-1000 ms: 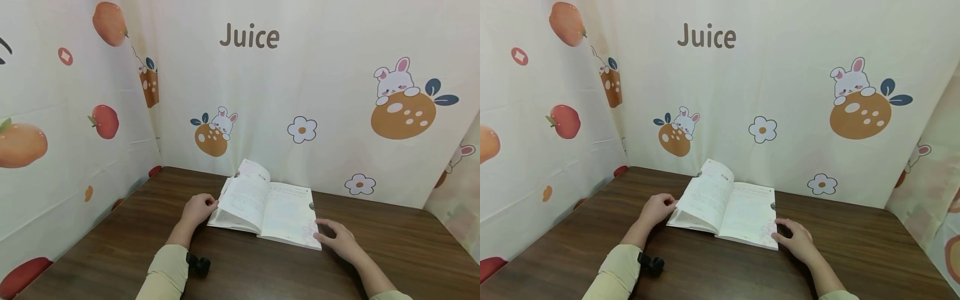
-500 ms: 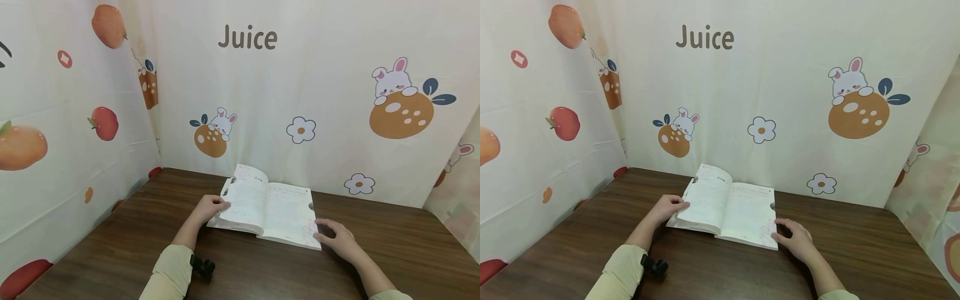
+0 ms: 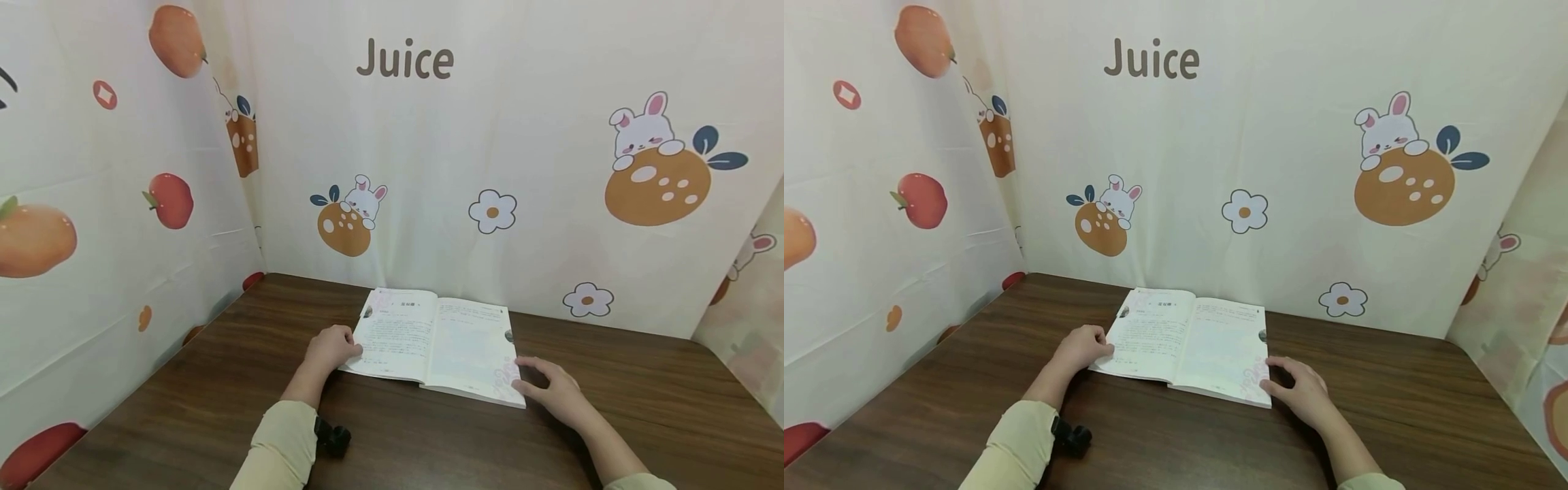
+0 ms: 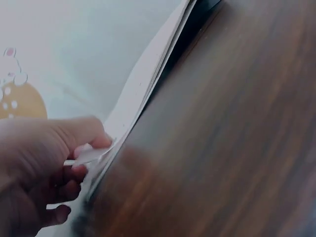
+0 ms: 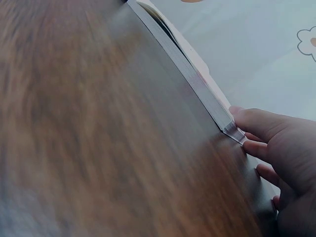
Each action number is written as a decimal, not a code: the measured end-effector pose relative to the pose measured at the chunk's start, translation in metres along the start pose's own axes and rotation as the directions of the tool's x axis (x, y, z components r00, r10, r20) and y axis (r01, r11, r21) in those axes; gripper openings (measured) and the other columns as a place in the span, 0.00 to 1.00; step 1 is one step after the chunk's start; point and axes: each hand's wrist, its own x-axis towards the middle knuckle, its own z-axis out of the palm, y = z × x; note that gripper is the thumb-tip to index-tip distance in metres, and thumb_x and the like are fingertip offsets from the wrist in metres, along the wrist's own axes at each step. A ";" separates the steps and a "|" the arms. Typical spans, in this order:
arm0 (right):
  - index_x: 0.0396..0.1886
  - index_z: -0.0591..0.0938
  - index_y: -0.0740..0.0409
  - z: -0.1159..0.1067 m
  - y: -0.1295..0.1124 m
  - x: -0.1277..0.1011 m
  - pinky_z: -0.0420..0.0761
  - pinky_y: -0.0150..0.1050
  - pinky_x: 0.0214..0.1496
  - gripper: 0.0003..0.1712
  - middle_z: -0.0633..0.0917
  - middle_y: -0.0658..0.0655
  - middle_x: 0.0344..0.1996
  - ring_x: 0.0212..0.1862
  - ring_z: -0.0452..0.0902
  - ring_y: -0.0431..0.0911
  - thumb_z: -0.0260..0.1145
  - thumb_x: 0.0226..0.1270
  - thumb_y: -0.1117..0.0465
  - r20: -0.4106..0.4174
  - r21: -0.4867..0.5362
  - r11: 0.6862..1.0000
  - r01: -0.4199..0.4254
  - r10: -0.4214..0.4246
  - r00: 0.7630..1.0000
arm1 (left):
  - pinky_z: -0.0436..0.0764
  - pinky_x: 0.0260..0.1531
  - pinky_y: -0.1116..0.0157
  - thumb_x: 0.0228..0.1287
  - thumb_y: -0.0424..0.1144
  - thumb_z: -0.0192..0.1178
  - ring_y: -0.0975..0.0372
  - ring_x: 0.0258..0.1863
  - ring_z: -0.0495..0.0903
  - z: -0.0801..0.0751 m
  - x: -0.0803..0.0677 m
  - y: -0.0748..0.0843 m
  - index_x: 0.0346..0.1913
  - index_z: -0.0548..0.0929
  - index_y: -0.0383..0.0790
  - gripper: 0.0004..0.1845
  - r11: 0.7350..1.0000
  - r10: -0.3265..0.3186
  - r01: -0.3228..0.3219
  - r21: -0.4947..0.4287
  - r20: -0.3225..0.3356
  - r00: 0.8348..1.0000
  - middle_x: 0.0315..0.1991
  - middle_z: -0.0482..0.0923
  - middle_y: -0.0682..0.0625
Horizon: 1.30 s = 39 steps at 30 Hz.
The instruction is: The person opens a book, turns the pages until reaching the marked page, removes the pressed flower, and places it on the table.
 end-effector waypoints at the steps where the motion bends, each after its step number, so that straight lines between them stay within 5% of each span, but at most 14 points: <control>1: 0.57 0.75 0.56 0.000 0.000 0.000 0.56 0.69 0.54 0.33 0.70 0.69 0.60 0.62 0.58 0.68 0.65 0.57 0.41 0.000 -0.001 1.000 -0.001 0.001 1.000 | 0.65 0.29 0.61 0.51 0.43 0.63 0.57 0.26 0.68 0.001 0.000 0.003 0.23 0.73 0.43 0.11 0.999 0.012 -0.011 0.031 -0.018 1.000 0.21 0.71 0.51; 5: 0.57 0.75 0.56 -0.001 0.001 0.000 0.56 0.70 0.54 0.34 0.70 0.69 0.60 0.62 0.57 0.68 0.65 0.56 0.40 0.005 -0.005 1.000 -0.010 0.010 1.000 | 0.68 0.38 0.56 0.50 0.41 0.60 0.54 0.38 0.68 0.008 0.000 0.019 0.34 0.75 0.42 0.09 0.989 0.142 -0.135 0.067 -0.106 0.984 0.34 0.73 0.49; 7: 0.57 0.75 0.56 -0.001 0.001 -0.001 0.56 0.70 0.54 0.34 0.70 0.69 0.60 0.62 0.57 0.68 0.65 0.56 0.40 0.009 -0.006 1.000 -0.014 0.014 1.000 | 0.69 0.46 0.54 0.52 0.40 0.58 0.52 0.46 0.69 0.013 -0.002 0.033 0.40 0.77 0.41 0.11 0.964 0.265 -0.259 0.058 -0.146 0.953 0.41 0.75 0.46; 9: 0.57 0.75 0.55 -0.001 0.001 -0.001 0.56 0.69 0.54 0.34 0.70 0.68 0.60 0.62 0.57 0.68 0.65 0.56 0.40 0.008 -0.006 1.000 -0.014 0.014 1.000 | 0.67 0.53 0.54 0.56 0.39 0.56 0.52 0.53 0.69 0.021 -0.007 0.050 0.45 0.78 0.41 0.14 0.918 0.396 -0.391 0.064 -0.150 0.906 0.48 0.75 0.46; 13: 0.57 0.75 0.56 0.001 0.001 0.000 0.56 0.69 0.55 0.33 0.71 0.68 0.59 0.62 0.58 0.67 0.65 0.56 0.40 0.002 -0.002 1.000 0.000 0.000 1.000 | 0.59 0.63 0.59 0.64 0.44 0.54 0.56 0.64 0.62 0.038 -0.019 0.082 0.56 0.75 0.42 0.20 0.798 0.601 -0.599 0.067 -0.003 0.799 0.60 0.70 0.48; 16: 0.56 0.76 0.55 0.002 0.001 0.002 0.56 0.69 0.55 0.33 0.71 0.67 0.59 0.62 0.58 0.67 0.65 0.56 0.40 0.002 0.002 1.000 0.007 -0.007 1.000 | 0.55 0.64 0.60 0.66 0.51 0.52 0.58 0.68 0.54 0.049 -0.026 0.093 0.63 0.71 0.44 0.25 0.773 0.622 -0.633 0.041 0.148 0.769 0.66 0.63 0.51; 19: 0.56 0.76 0.55 0.002 0.000 0.003 0.56 0.68 0.55 0.33 0.72 0.67 0.59 0.62 0.59 0.66 0.65 0.56 0.41 -0.003 -0.001 1.000 0.011 -0.011 1.000 | 0.54 0.65 0.61 0.66 0.55 0.50 0.60 0.69 0.52 0.056 -0.029 0.096 0.65 0.69 0.46 0.28 0.792 0.589 -0.610 0.042 0.212 0.780 0.68 0.61 0.52; 26: 0.55 0.76 0.56 -0.001 -0.002 0.004 0.57 0.68 0.55 0.32 0.72 0.67 0.58 0.62 0.59 0.66 0.65 0.56 0.42 -0.018 -0.015 1.000 0.017 -0.018 1.000 | 0.57 0.64 0.56 0.61 0.65 0.48 0.55 0.69 0.53 0.057 -0.028 0.102 0.64 0.71 0.53 0.32 0.831 0.538 -0.556 0.019 0.230 0.811 0.69 0.58 0.49; 31: 0.56 0.76 0.56 -0.003 -0.003 0.002 0.56 0.68 0.55 0.32 0.72 0.67 0.59 0.62 0.59 0.66 0.65 0.57 0.42 -0.012 -0.011 1.000 0.007 -0.008 1.000 | 0.57 0.62 0.49 0.57 0.68 0.50 0.50 0.68 0.51 0.063 -0.031 0.117 0.61 0.74 0.60 0.31 0.870 0.475 -0.493 0.023 0.232 0.849 0.70 0.55 0.47; 35: 0.59 0.74 0.54 -0.005 0.000 0.000 0.55 0.69 0.55 0.33 0.68 0.68 0.61 0.63 0.56 0.67 0.64 0.58 0.41 0.039 0.017 1.000 0.003 -0.003 0.999 | 0.53 0.61 0.45 0.54 0.69 0.51 0.49 0.67 0.51 0.072 -0.034 0.128 0.59 0.75 0.62 0.31 0.887 0.432 -0.457 0.074 0.222 0.874 0.69 0.55 0.47; 39: 0.61 0.72 0.52 -0.010 0.005 -0.003 0.54 0.71 0.55 0.33 0.65 0.68 0.63 0.64 0.52 0.68 0.64 0.58 0.44 0.111 0.085 0.996 0.041 -0.050 0.993 | 0.52 0.61 0.42 0.51 0.70 0.53 0.50 0.67 0.52 0.077 -0.036 0.133 0.59 0.74 0.60 0.33 0.889 0.418 -0.446 0.104 0.214 0.883 0.69 0.55 0.48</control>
